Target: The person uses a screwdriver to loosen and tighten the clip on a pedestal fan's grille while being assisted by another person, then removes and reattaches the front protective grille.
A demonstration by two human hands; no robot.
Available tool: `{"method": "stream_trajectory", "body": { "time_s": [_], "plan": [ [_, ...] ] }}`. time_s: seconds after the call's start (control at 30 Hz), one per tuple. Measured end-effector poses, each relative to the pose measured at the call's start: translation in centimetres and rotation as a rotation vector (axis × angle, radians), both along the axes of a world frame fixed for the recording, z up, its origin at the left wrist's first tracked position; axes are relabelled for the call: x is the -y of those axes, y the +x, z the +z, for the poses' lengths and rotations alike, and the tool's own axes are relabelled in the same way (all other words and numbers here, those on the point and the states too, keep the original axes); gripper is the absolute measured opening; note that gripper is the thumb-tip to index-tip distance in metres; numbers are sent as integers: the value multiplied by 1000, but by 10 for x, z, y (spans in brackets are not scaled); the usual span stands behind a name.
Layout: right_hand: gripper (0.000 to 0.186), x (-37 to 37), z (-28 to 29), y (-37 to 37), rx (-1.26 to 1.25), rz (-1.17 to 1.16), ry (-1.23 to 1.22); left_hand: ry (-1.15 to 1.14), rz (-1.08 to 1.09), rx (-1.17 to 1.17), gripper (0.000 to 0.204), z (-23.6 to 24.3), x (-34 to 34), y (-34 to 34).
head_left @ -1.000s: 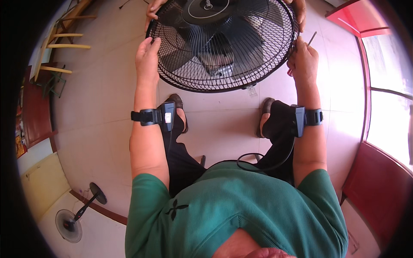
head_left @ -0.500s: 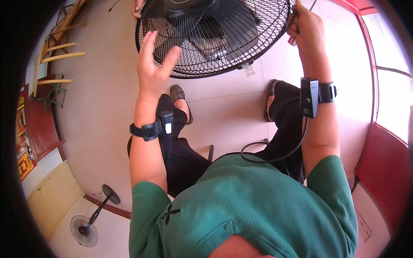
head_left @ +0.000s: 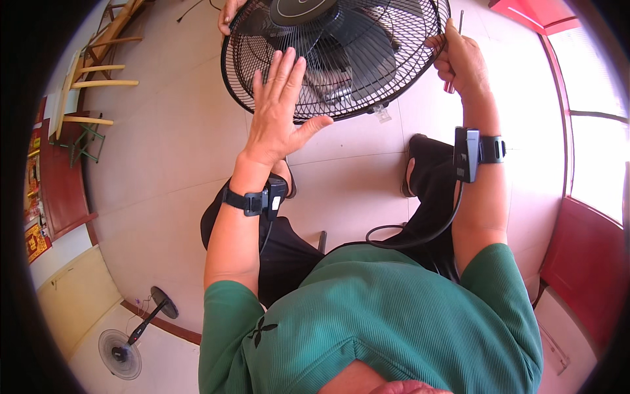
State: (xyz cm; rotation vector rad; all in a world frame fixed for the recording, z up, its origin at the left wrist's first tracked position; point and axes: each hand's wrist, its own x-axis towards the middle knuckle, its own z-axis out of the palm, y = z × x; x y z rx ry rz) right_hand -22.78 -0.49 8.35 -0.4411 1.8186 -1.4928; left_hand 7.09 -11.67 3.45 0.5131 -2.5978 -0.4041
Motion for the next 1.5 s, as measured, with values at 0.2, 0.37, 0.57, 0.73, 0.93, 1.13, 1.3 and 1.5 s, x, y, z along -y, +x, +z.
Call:
{"method": "stream_trajectory", "body": {
  "time_s": [0.2, 0.37, 0.57, 0.73, 0.93, 1.13, 1.3, 1.5],
  "plan": [
    [54, -9, 3, 10, -44, 55, 42, -103, 54, 67, 92, -1, 0, -7],
    [52, -13, 5, 14, -32, 80, 63, -26, 231, -208, 79, -12, 19, -2],
    [52, -11, -3, 21, -94, -32, 66, -110, 103, -87, 74, 5, -12, -19],
    [54, -15, -2, 17, -18, 90, 83, -133, 262, -70, 68, -8, 2, -14],
    [49, -16, -3, 6, 196, 32, 14, -262, 247, -436, 34, 7, -18, -20],
    [54, -19, 4, 10, 226, 75, 30, -246, -17, -291, 13, -6, -60, -19],
    [55, -31, 4, 38, 248, 235, 61, -227, -17, -310, 15, -12, -61, -16],
    [46, -30, -12, 48, 500, 50, -129, -240, -22, -314, 18, -24, -66, -8]
  ]
}}
